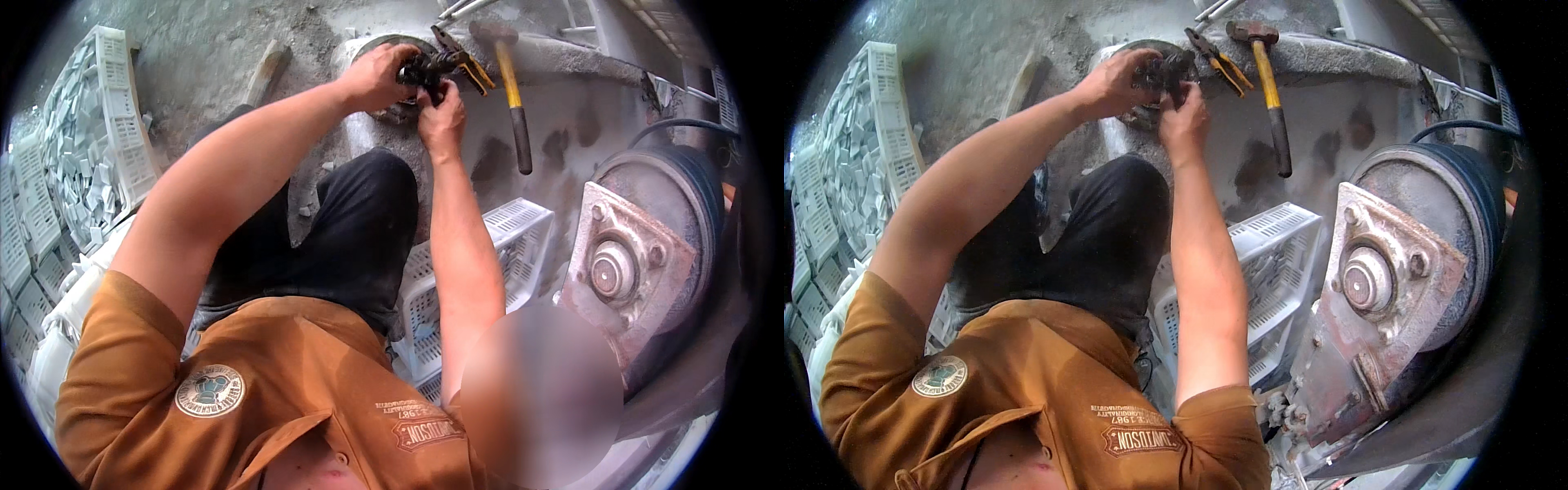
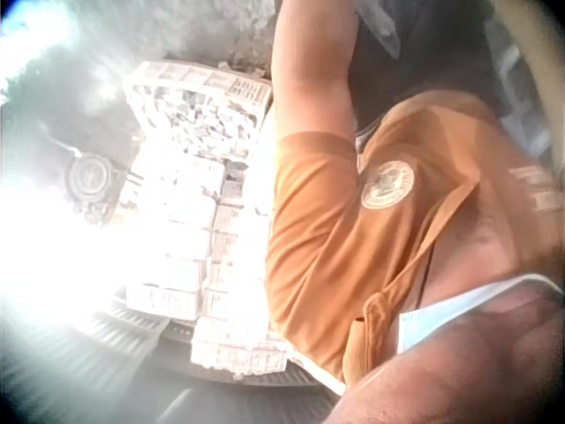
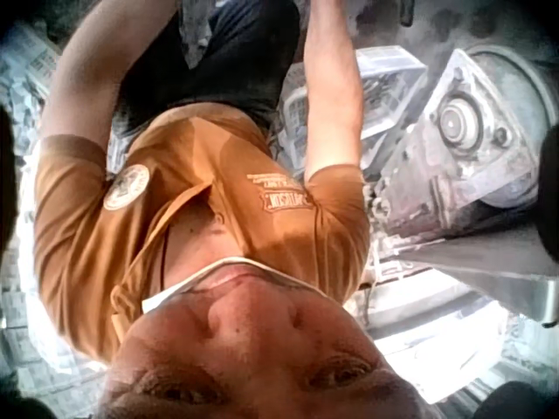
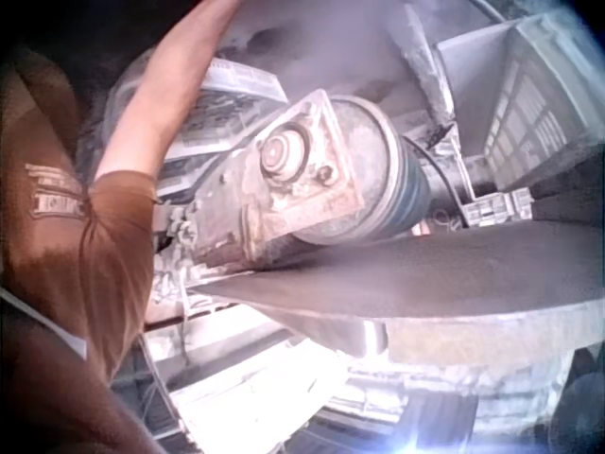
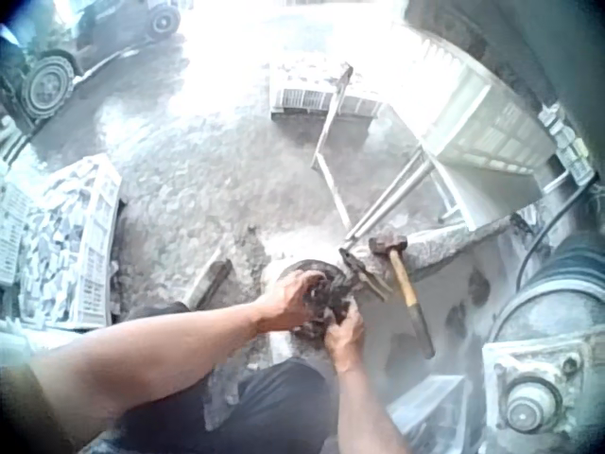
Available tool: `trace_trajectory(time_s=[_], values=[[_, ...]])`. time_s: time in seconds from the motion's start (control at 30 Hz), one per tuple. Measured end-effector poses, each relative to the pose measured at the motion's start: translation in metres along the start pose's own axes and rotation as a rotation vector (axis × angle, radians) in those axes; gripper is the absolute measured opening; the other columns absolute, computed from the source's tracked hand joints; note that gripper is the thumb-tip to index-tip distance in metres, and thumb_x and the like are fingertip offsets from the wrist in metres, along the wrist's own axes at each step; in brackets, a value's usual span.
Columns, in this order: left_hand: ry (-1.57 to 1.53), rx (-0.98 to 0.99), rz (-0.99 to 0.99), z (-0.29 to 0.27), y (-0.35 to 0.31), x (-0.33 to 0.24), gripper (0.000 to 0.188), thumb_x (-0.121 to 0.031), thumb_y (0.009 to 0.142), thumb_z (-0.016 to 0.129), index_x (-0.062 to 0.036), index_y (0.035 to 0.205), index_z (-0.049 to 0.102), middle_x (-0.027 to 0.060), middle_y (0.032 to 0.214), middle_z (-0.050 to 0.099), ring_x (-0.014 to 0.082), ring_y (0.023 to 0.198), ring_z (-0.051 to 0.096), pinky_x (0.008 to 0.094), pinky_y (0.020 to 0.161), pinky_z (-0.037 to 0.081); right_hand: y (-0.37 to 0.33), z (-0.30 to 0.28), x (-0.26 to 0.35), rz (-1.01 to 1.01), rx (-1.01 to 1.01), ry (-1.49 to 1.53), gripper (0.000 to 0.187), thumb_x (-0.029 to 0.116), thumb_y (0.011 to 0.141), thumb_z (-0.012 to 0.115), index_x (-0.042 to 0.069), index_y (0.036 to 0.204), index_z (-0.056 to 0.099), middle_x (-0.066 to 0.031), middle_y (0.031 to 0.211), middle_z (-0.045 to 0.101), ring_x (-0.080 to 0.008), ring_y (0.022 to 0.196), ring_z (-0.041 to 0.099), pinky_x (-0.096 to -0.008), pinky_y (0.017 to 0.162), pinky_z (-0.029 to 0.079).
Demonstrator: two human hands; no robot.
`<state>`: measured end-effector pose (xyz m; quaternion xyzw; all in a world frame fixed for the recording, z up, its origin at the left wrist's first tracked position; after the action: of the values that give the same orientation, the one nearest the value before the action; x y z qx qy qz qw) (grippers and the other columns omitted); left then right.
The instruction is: The person sits on the floor and uses pliers and a hammer to disassemble and adjust a mechanical part. Another person assists by handing over tools and helping with the assembly.
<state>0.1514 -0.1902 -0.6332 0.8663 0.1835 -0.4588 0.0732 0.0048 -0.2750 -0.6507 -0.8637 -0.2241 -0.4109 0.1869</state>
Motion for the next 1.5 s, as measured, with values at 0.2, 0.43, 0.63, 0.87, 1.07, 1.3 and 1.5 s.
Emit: trace_trajectory(time_s=[0.2,0.43,0.63,0.87,1.07,1.3,1.5], values=[[-0.045,0.010,-0.068,0.006,0.005,-0.007,0.070,-0.034,0.071,0.080,-0.0097,0.130,0.053,0.0169,0.114,0.058,0.0329,0.112,0.056,0.0399,0.098,0.044,0.002,-0.003,0.008,0.020,0.028,-0.021,0.031,0.013,0.082,0.068,0.003,0.110,0.060,-0.0180,0.101,0.069,-0.0337,0.097,0.066,-0.0423,0.083,0.051],[-0.069,-0.014,-0.168,0.016,0.016,-0.009,0.068,-0.035,0.066,0.083,-0.0195,0.127,0.059,0.0137,0.114,0.052,0.0315,0.112,0.055,0.0384,0.096,0.045,0.004,-0.006,0.006,-0.003,0.036,-0.020,0.039,0.007,0.080,0.069,0.002,0.117,0.056,-0.0185,0.104,0.068,-0.0318,0.101,0.066,-0.0407,0.084,0.050],[-0.067,-0.029,-0.128,0.021,0.019,-0.004,0.064,-0.029,0.065,0.082,-0.0138,0.123,0.061,0.0121,0.115,0.054,0.0317,0.111,0.056,0.0384,0.096,0.046,0.003,-0.003,0.002,-0.080,-0.024,-0.060,0.059,0.006,0.079,0.071,0.004,0.133,0.048,-0.0162,0.104,0.069,-0.0282,0.096,0.067,-0.0383,0.084,0.051],[-0.041,-0.049,-0.134,0.009,0.018,0.001,0.064,-0.028,0.062,0.080,-0.0141,0.121,0.061,0.0124,0.116,0.055,0.0330,0.110,0.056,0.0400,0.095,0.046,0.017,0.008,-0.006,-0.125,0.050,0.038,0.034,0.013,0.082,0.067,0.006,0.114,0.058,-0.0162,0.097,0.068,-0.0335,0.092,0.066,-0.0420,0.079,0.050],[-0.093,-0.045,0.015,0.032,0.028,0.011,0.056,-0.028,0.067,0.081,-0.0221,0.119,0.063,0.0128,0.119,0.054,0.0359,0.112,0.055,0.0433,0.093,0.047,0.023,0.019,-0.063,-0.071,0.138,0.055,0.059,0.001,0.084,0.057,0.006,0.141,0.041,-0.0243,0.128,0.055,-0.0416,0.120,0.051,-0.0465,0.105,0.040],[-0.029,-0.037,0.007,0.023,0.026,-0.008,0.051,-0.034,0.065,0.080,-0.0182,0.112,0.068,0.0132,0.113,0.059,0.0330,0.108,0.058,0.0403,0.094,0.047,0.021,0.010,-0.066,-0.124,0.082,-0.001,0.049,0.012,0.087,0.061,0.009,0.134,0.048,-0.0203,0.122,0.060,-0.0388,0.114,0.057,-0.0435,0.097,0.045],[-0.033,-0.023,-0.042,0.011,0.016,-0.011,0.052,-0.033,0.063,0.082,-0.0100,0.108,0.068,0.0148,0.110,0.059,0.0349,0.105,0.057,0.0411,0.093,0.046,-0.003,0.005,-0.067,0.100,-0.122,0.200,0.043,0.008,0.085,0.068,0.008,0.125,0.054,-0.0083,0.107,0.065,-0.0170,0.090,0.065,-0.0325,0.082,0.052]])
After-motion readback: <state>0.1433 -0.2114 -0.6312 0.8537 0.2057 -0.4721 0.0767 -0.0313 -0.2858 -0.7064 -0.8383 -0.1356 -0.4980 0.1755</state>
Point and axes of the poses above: each hand's wrist, its own y-axis towards the middle knuckle, its own z-axis out of the palm, x = y × z, the point moved 1 cm from there along y, towards the middle knuckle
